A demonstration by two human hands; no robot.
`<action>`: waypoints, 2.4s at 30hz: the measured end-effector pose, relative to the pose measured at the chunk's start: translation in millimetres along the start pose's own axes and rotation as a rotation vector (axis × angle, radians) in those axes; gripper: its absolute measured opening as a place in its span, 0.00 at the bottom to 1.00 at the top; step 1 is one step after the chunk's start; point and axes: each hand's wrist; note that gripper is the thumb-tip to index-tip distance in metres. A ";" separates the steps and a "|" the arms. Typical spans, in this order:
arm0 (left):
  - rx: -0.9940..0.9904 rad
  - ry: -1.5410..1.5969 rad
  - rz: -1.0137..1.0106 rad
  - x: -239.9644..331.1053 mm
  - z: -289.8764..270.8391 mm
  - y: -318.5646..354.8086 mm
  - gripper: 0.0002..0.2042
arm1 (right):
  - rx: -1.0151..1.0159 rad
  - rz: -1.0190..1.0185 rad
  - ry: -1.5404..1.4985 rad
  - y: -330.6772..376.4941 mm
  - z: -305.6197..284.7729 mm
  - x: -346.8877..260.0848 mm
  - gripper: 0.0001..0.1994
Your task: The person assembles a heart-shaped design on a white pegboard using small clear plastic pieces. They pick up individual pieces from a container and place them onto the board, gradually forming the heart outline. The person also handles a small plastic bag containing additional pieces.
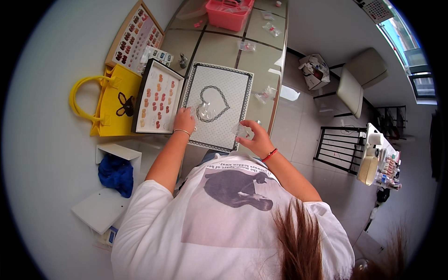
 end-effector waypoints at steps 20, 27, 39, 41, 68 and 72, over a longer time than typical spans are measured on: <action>-0.156 0.519 -0.038 8.8 -23.2 3.5 0.06 | 0.013 -0.057 0.061 -4.5 1.0 -0.3 0.26; -0.265 0.763 0.361 104.6 -110.5 34.0 0.07 | -0.004 -0.078 0.070 -4.1 3.3 -4.5 0.27; -0.371 0.728 0.546 109.2 -101.4 41.9 0.09 | -0.020 -0.127 0.081 -5.0 6.4 0.3 0.27; -0.387 0.716 0.485 107.5 -100.4 42.6 0.09 | -0.023 -0.104 0.080 -3.8 6.2 -2.2 0.27; -0.188 -0.150 -0.008 -11.8 -0.7 -41.1 0.12 | 0.099 -0.052 0.031 24.8 1.9 8.7 0.26; -0.251 -0.224 -0.025 -18.2 -0.2 -48.5 0.10 | 0.168 -0.037 0.019 36.2 1.9 10.0 0.26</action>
Point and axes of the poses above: each hand's wrist, its own y-axis away from the middle knuckle, its own z-axis out of the palm, x = y × z, and after that the axes turned 7 degrees about -y, right-handed
